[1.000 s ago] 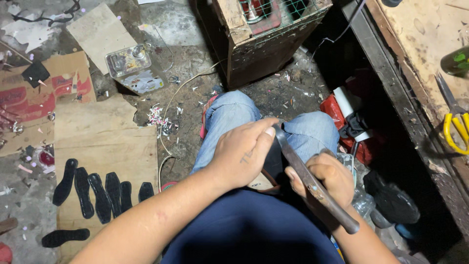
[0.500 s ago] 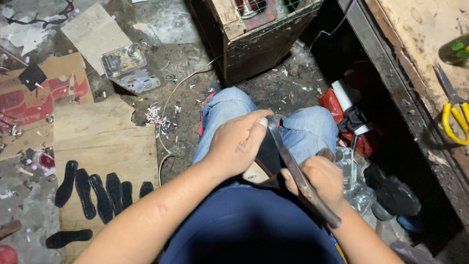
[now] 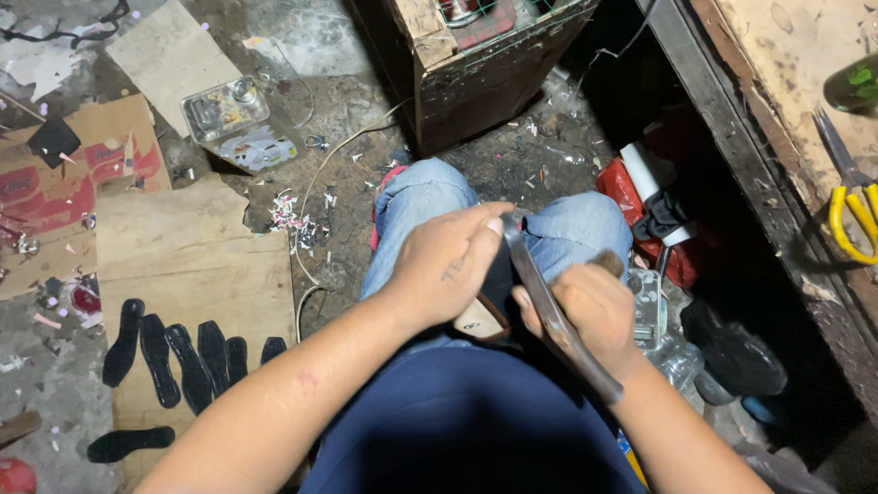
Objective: The person sits on the floor of a shoe workshop holding a shoe on a wooden last across their lap. They press and hammer the sole and edge of the shoe with a metal hand tool, turning the shoe over repeatedly to work different areas of the sole and heel.
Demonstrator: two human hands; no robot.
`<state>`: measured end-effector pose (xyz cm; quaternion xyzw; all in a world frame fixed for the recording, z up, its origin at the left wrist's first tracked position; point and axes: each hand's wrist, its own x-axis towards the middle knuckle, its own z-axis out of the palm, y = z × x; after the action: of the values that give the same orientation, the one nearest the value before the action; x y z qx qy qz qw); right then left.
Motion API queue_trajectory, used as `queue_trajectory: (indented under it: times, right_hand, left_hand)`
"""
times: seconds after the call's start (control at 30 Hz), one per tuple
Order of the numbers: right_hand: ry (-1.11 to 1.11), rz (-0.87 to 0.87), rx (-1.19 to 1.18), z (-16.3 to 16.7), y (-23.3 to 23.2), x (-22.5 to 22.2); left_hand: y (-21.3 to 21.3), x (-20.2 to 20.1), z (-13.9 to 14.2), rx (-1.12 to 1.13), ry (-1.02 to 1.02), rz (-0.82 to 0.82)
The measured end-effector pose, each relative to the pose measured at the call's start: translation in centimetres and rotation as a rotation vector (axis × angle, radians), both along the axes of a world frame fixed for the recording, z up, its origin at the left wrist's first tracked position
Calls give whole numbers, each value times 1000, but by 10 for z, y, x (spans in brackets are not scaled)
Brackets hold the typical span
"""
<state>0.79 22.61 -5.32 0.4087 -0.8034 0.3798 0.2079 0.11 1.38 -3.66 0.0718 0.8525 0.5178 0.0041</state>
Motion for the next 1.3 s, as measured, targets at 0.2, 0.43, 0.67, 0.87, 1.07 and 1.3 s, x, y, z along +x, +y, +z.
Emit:
queue_trajectory:
  times: [0.2, 0.43, 0.67, 0.87, 1.07, 1.3]
  right_hand:
    - [23, -2, 90, -1, 2, 5]
    - [-287, -284, 15, -13, -11, 18]
    - [-594, -364, -107, -4, -33, -3]
    - [-526, -143, -46, -2, -25, -1]
    - [-588, -240, -75, -3, -22, -2]
    - [-645, -335, -178, 12, -35, -42]
  left_hand:
    - [-2, -2, 3, 1, -2, -11]
    - [-9, -3, -1, 16, -73, 34]
    - [-3, 6, -1, -17, 69, 15]
    - [-14, 3, -9, 54, -22, 38]
    - [-7, 7, -4, 38, 47, 50]
    - [0, 5, 22, -80, -33, -175]
